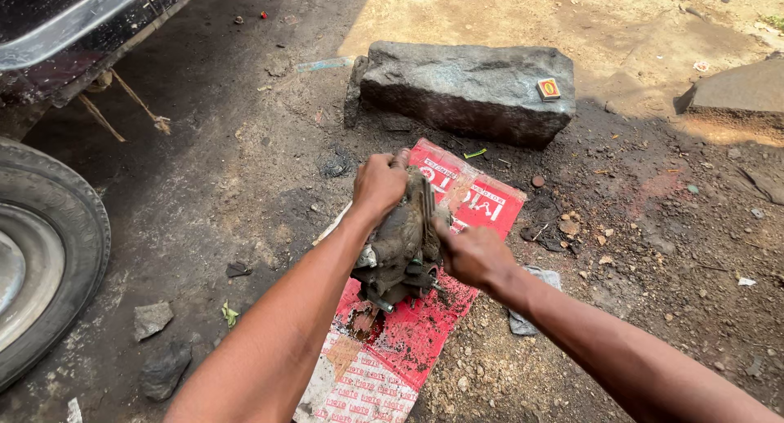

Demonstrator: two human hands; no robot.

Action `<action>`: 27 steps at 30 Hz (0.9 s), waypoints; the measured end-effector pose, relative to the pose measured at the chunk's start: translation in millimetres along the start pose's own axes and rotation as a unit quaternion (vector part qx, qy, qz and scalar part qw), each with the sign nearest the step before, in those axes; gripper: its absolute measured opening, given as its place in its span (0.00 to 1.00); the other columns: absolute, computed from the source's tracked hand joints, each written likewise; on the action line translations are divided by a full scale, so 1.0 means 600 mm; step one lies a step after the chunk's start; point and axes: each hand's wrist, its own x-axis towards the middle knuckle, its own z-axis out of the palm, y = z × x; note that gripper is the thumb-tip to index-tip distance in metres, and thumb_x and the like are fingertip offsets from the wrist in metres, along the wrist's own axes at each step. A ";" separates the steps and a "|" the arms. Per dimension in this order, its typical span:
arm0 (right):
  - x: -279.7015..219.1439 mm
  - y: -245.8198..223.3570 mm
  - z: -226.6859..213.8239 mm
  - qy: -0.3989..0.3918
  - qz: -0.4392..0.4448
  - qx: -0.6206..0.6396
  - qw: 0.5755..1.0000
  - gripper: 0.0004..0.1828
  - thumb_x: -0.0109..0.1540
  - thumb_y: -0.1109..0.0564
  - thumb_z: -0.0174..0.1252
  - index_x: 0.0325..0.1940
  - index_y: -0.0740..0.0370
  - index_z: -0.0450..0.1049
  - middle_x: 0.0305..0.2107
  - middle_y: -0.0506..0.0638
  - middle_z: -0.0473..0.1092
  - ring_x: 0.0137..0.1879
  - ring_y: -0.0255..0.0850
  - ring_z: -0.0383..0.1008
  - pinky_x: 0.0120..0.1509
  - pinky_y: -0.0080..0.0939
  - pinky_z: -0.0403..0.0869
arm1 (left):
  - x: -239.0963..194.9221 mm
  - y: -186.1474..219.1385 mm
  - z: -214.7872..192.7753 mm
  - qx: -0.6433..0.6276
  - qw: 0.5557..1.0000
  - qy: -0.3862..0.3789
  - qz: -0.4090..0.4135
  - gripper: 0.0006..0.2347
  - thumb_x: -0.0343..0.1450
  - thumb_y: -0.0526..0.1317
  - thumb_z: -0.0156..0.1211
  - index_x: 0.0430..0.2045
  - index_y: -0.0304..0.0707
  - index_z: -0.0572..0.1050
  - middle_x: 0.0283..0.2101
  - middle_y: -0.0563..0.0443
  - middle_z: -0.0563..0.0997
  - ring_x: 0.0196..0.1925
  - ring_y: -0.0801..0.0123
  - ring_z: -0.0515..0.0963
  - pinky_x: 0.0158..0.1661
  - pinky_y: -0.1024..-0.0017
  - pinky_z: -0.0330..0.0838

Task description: The person cleans a greasy mechanical part, likely a brake caliper, using a small metal tool to scrape off grime. The part is placed on a red and white cardboard box on the ground, and the person uses both hands to hold the part and the tool while scraping.

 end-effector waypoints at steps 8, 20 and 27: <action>0.023 0.052 -0.014 0.266 -0.119 0.020 0.956 0.28 0.66 0.58 0.47 0.73 0.55 0.61 0.14 0.47 0.67 0.14 0.40 0.65 0.15 0.45 0.63 | -0.022 0.034 -0.015 0.034 0.999 -0.001 -0.009 0.21 0.77 0.55 0.45 0.33 0.38 0.81 0.26 0.44 0.83 0.30 0.57 0.84 0.38 0.52 0.74; 0.030 0.052 -0.014 0.234 -0.085 -0.002 0.968 0.24 0.66 0.56 0.50 0.68 0.51 0.67 0.12 0.48 0.68 0.12 0.44 0.66 0.14 0.51 0.65 | -0.002 0.030 0.002 0.050 0.998 0.012 0.043 0.21 0.75 0.56 0.49 0.33 0.37 0.83 0.34 0.41 0.85 0.41 0.50 0.84 0.44 0.52 0.74; 0.009 0.069 0.011 0.215 -0.089 -0.018 0.972 0.19 0.68 0.53 0.50 0.64 0.48 0.70 0.12 0.46 0.65 0.14 0.40 0.64 0.17 0.48 0.65 | -0.011 0.031 -0.003 0.044 0.999 0.007 0.015 0.19 0.74 0.55 0.48 0.37 0.40 0.81 0.37 0.39 0.87 0.42 0.51 0.86 0.45 0.51 0.74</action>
